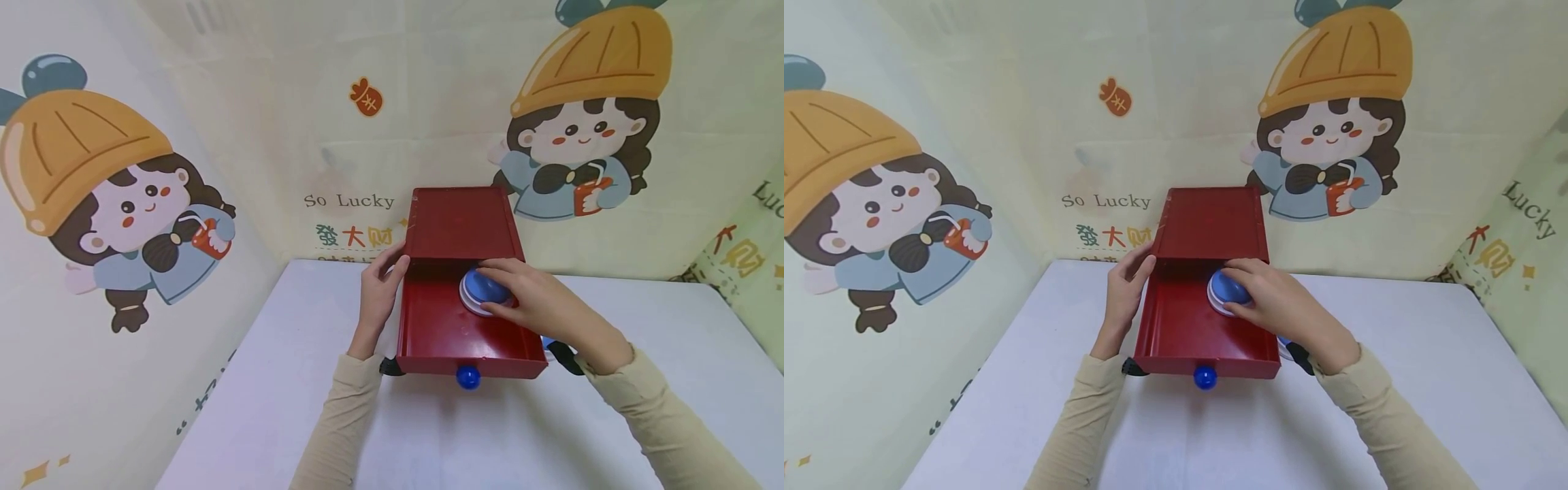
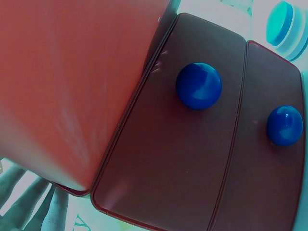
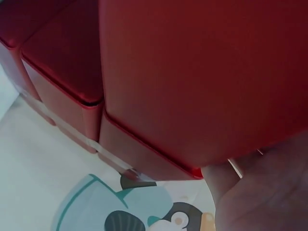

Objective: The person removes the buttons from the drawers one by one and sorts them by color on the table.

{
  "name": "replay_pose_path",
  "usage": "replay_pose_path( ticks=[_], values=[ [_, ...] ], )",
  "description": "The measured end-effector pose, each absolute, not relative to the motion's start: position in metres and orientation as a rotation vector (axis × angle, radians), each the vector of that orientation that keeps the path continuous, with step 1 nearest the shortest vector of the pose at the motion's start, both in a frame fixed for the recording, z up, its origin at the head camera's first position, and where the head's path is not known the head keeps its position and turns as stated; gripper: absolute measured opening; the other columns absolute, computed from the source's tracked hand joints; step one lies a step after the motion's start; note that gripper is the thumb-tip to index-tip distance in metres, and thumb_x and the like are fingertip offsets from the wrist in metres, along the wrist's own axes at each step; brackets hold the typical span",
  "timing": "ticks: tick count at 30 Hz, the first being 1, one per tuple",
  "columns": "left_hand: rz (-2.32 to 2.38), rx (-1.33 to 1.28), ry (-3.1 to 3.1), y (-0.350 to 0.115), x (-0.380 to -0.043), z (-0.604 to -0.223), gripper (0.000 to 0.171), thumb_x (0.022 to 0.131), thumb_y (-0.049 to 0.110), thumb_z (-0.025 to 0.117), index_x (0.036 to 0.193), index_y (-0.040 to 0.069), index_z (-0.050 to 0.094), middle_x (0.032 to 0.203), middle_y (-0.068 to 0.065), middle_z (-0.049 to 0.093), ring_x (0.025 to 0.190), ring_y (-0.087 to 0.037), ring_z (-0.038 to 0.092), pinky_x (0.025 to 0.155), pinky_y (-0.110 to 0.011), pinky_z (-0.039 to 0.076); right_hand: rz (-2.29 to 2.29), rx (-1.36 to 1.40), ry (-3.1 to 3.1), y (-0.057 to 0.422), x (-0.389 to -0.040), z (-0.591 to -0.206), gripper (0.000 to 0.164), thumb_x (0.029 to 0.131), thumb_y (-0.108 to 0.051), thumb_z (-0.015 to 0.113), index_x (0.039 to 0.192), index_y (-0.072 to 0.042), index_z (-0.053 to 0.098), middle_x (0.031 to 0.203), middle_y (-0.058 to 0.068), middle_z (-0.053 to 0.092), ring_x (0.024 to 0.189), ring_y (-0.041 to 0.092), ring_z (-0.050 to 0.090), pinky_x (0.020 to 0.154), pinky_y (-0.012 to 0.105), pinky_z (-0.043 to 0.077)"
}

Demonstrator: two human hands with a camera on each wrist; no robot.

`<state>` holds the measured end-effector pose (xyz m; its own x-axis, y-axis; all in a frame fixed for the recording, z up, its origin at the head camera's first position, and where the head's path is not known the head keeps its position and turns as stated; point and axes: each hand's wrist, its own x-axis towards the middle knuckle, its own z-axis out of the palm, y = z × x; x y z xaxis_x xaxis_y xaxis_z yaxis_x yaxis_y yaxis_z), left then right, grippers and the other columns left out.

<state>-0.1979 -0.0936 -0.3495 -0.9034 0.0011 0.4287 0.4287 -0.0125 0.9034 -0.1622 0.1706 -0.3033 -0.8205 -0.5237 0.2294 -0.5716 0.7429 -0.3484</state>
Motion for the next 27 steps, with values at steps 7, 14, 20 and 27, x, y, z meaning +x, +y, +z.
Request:
replay_pose_path(
  ticks=[7, 14, 20, 27],
  values=[
    [-1.992, -0.462, -1.963, -0.094, -0.197, -0.348, 0.040, 0.099, 0.009, 0.060, 0.136, -0.004, 0.056, 0.135, -0.019, 0.060, 0.123, -0.024, 0.058, 0.100, -0.029, 0.052, 0.524, 0.930, -2.808, 0.166, -0.165, -0.307, 0.062, 0.082, -0.021, 0.082, 0.136, -0.004, 0.058, 0.140, 0.016, 0.054, 0.126, 0.037, 0.053, 0.092, 0.052, 0.056],
    [-1.982, -0.445, -1.969, -0.094, -0.197, -0.348, 0.040, 0.099, 0.010, 0.060, 0.136, -0.003, 0.056, 0.134, -0.017, 0.061, 0.121, -0.023, 0.059, 0.100, -0.028, 0.052, 0.365, 0.962, -2.802, 0.161, -0.168, -0.309, 0.065, 0.083, -0.021, 0.081, 0.139, -0.002, 0.054, 0.140, 0.019, 0.053, 0.128, 0.039, 0.050, 0.096, 0.055, 0.053],
    [-1.983, -0.443, -1.972, -0.094, -0.197, -0.346, 0.040, 0.099, 0.011, 0.060, 0.136, -0.003, 0.057, 0.134, -0.018, 0.061, 0.122, -0.024, 0.059, 0.100, -0.030, 0.052, 0.280, 0.958, -2.788, 0.160, -0.167, -0.310, 0.069, 0.082, -0.023, 0.082, 0.140, -0.002, 0.053, 0.140, 0.021, 0.052, 0.126, 0.041, 0.050, 0.096, 0.055, 0.053],
    [-1.981, -0.435, -1.952, -0.096, -0.211, -0.365, 0.038, 0.099, 0.018, 0.063, 0.135, 0.006, 0.061, 0.133, -0.010, 0.063, 0.122, -0.020, 0.059, 0.100, -0.030, 0.052, 0.316, 0.984, -2.768, 0.161, -0.168, -0.310, 0.068, 0.080, -0.024, 0.084, 0.138, -0.003, 0.055, 0.137, 0.019, 0.055, 0.124, 0.038, 0.052, 0.094, 0.054, 0.054]
  ],
)
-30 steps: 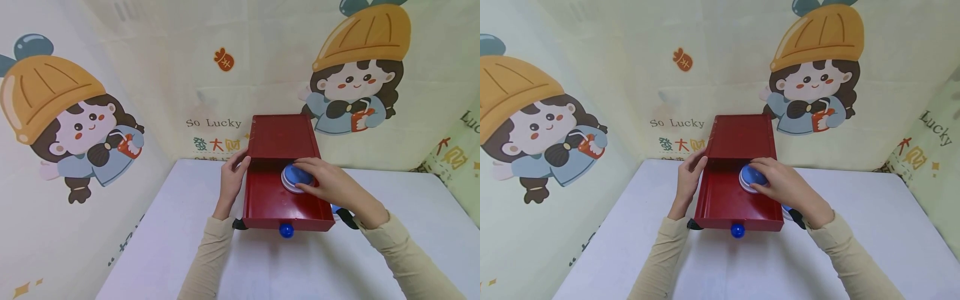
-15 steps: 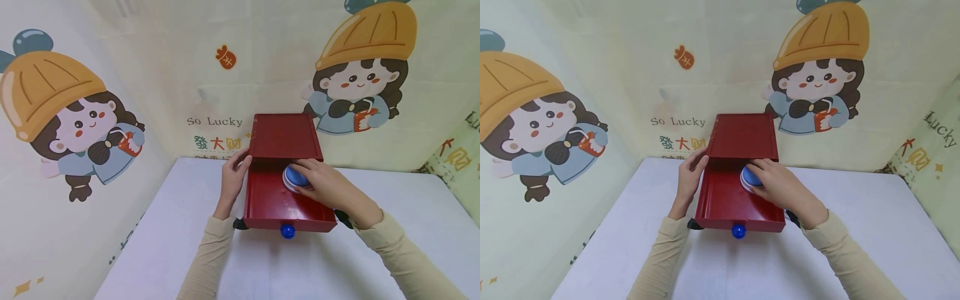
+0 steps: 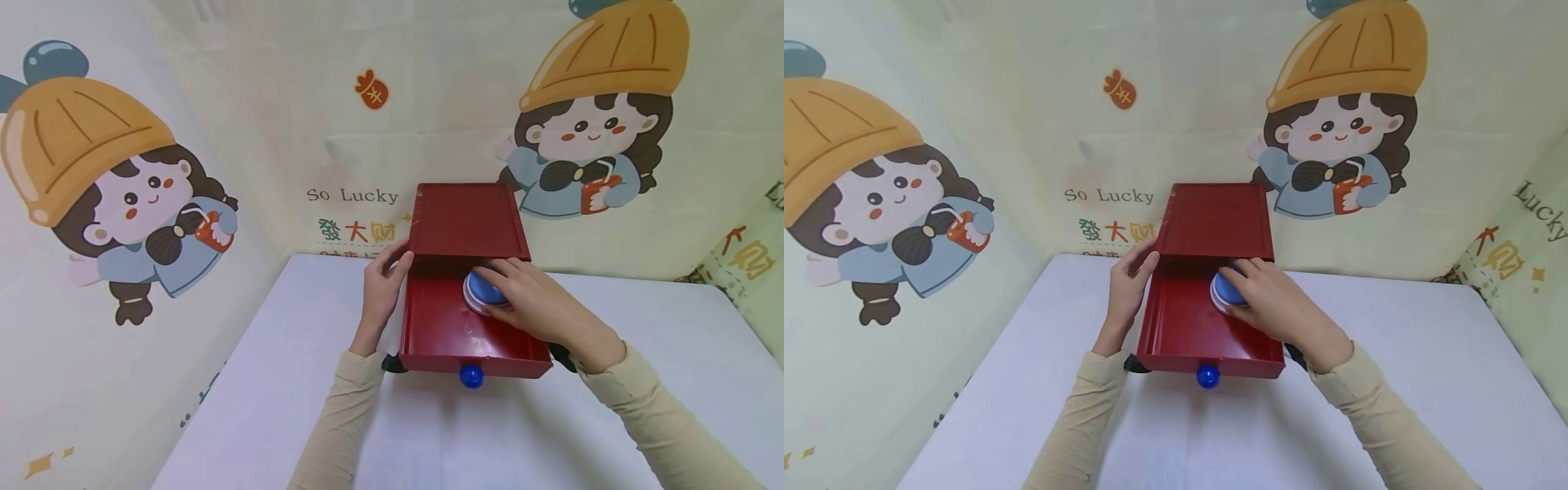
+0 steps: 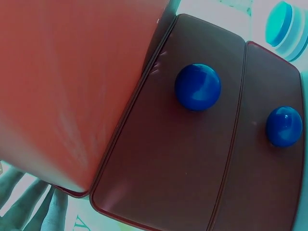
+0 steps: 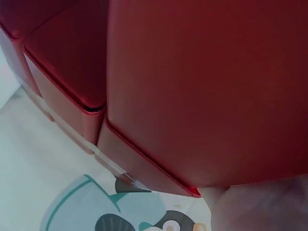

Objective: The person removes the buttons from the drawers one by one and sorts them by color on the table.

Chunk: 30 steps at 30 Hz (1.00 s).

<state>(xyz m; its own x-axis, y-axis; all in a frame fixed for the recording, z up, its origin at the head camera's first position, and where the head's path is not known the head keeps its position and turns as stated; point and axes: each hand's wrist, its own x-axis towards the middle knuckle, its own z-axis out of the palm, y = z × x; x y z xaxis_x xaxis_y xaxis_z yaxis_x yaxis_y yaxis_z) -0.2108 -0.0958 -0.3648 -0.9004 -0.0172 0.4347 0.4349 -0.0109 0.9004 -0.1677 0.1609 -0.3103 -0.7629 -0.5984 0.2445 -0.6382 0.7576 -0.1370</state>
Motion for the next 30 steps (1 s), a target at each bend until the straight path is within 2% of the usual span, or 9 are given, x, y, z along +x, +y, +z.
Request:
replay_pose_path(
  ticks=[2, 11, 30],
  values=[
    [-1.971, -0.436, -1.950, -0.097, -0.216, -0.371, 0.038, 0.099, 0.019, 0.063, 0.135, 0.008, 0.061, 0.133, -0.009, 0.063, 0.122, -0.020, 0.059, 0.099, -0.029, 0.053, 0.341, 0.987, -2.768, 0.162, -0.168, -0.310, 0.067, 0.079, -0.025, 0.085, 0.137, -0.005, 0.057, 0.136, 0.018, 0.056, 0.123, 0.037, 0.053, 0.093, 0.054, 0.055],
    [-1.955, -0.436, -1.973, -0.093, -0.196, -0.346, 0.038, 0.099, 0.008, 0.059, 0.135, -0.006, 0.057, 0.133, -0.020, 0.061, 0.120, -0.024, 0.060, 0.099, -0.029, 0.053, 0.436, 0.997, -2.753, 0.162, -0.167, -0.309, 0.064, 0.077, -0.030, 0.086, 0.132, -0.008, 0.062, 0.133, 0.016, 0.059, 0.121, 0.035, 0.054, 0.088, 0.053, 0.057],
    [-1.979, -0.436, -1.967, -0.093, -0.198, -0.348, 0.039, 0.099, 0.009, 0.060, 0.135, -0.004, 0.057, 0.134, -0.019, 0.060, 0.123, -0.025, 0.059, 0.100, -0.029, 0.052, 0.619, 0.999, -2.716, 0.168, -0.163, -0.310, 0.064, 0.077, -0.030, 0.086, 0.134, -0.012, 0.063, 0.138, 0.014, 0.055, 0.127, 0.035, 0.048, 0.081, 0.049, 0.060]
  ],
)
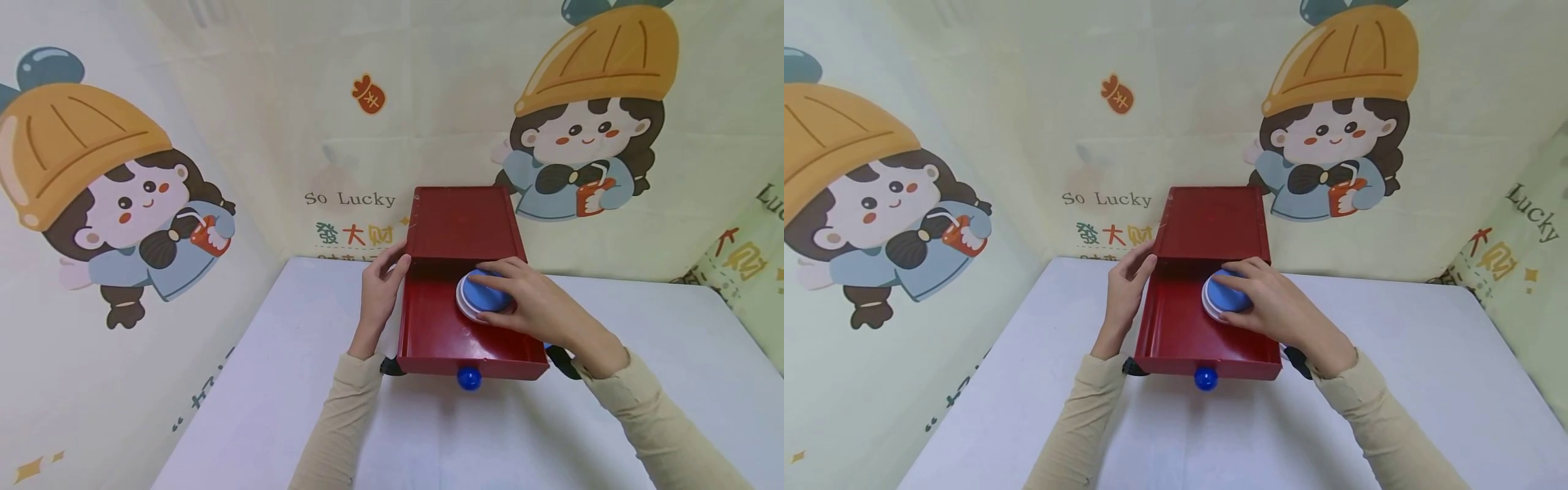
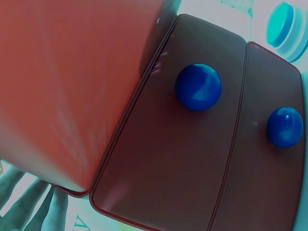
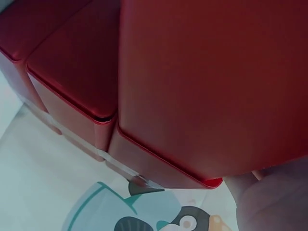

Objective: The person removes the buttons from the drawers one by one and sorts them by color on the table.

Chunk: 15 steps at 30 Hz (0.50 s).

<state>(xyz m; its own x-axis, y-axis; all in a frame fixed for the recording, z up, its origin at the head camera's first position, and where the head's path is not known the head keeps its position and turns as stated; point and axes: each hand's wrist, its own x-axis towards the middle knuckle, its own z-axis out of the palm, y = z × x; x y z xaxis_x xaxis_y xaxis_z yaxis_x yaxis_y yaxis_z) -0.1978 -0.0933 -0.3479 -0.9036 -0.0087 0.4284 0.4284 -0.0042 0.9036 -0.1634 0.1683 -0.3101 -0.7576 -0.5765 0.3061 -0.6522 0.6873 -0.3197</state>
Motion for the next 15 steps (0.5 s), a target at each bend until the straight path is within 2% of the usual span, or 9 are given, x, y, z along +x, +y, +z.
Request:
replay_pose_path(
  ticks=[15],
  values=[
    [-1.996, -0.418, -1.970, -0.093, -0.198, -0.348, 0.039, 0.099, 0.011, 0.061, 0.135, -0.004, 0.058, 0.135, -0.019, 0.061, 0.126, -0.026, 0.057, 0.102, -0.029, 0.051, 0.715, 0.999, -2.599, 0.177, -0.149, -0.304, 0.065, 0.074, -0.022, 0.089, 0.133, -0.012, 0.064, 0.137, 0.012, 0.054, 0.125, 0.032, 0.049, 0.077, 0.049, 0.061]
  ],
)
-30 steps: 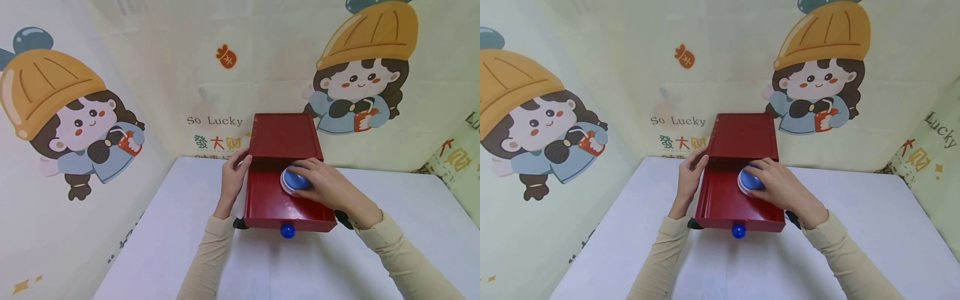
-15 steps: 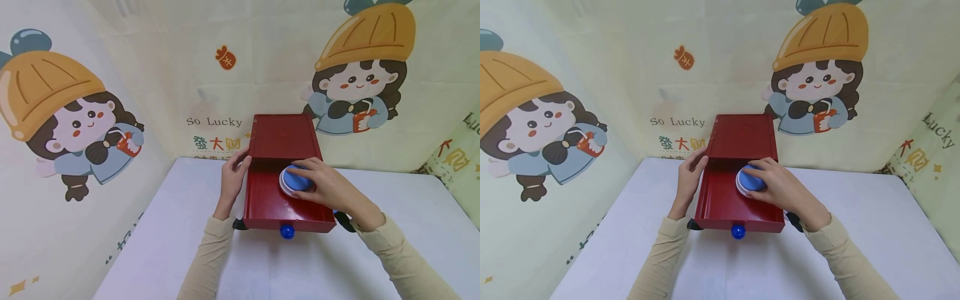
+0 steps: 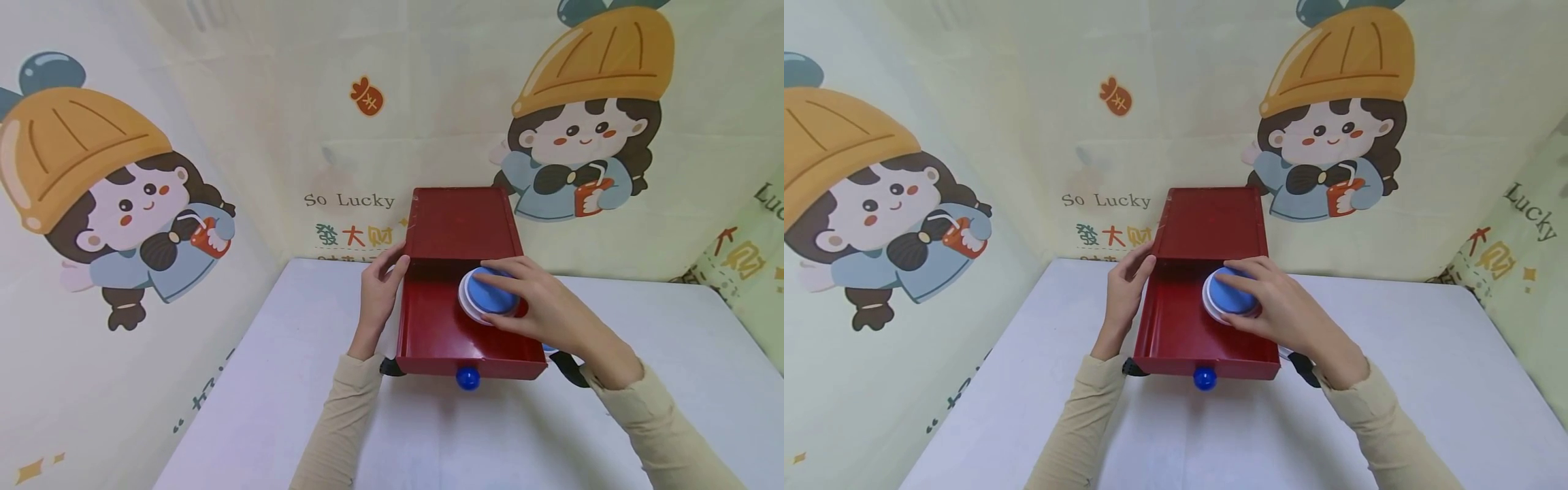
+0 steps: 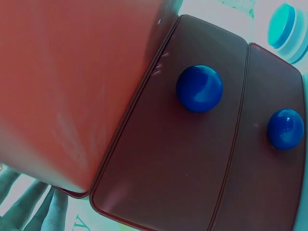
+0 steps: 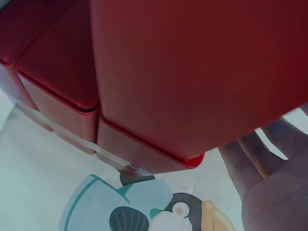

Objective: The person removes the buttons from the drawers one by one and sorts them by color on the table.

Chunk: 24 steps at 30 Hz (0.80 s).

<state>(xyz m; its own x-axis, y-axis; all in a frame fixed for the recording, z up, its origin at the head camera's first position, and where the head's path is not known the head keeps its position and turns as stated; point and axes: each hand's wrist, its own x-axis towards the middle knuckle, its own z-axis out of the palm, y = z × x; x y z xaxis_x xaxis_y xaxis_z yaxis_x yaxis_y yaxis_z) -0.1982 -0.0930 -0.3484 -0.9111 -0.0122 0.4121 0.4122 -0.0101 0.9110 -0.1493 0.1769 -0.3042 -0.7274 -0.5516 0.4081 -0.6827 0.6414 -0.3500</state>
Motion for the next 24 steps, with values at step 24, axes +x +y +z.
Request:
replay_pose_path(
  ticks=[24],
  values=[
    [-1.933, -0.435, -2.002, -0.095, -0.205, -0.357, 0.037, 0.099, 0.014, 0.061, 0.134, 0.002, 0.060, 0.134, -0.015, 0.062, 0.123, -0.024, 0.059, 0.104, -0.041, 0.051, 0.664, 0.979, -2.417, 0.191, -0.131, -0.285, 0.075, 0.064, -0.009, 0.093, 0.133, -0.013, 0.064, 0.136, 0.012, 0.056, 0.122, 0.031, 0.050, 0.073, 0.049, 0.061]
  ],
)
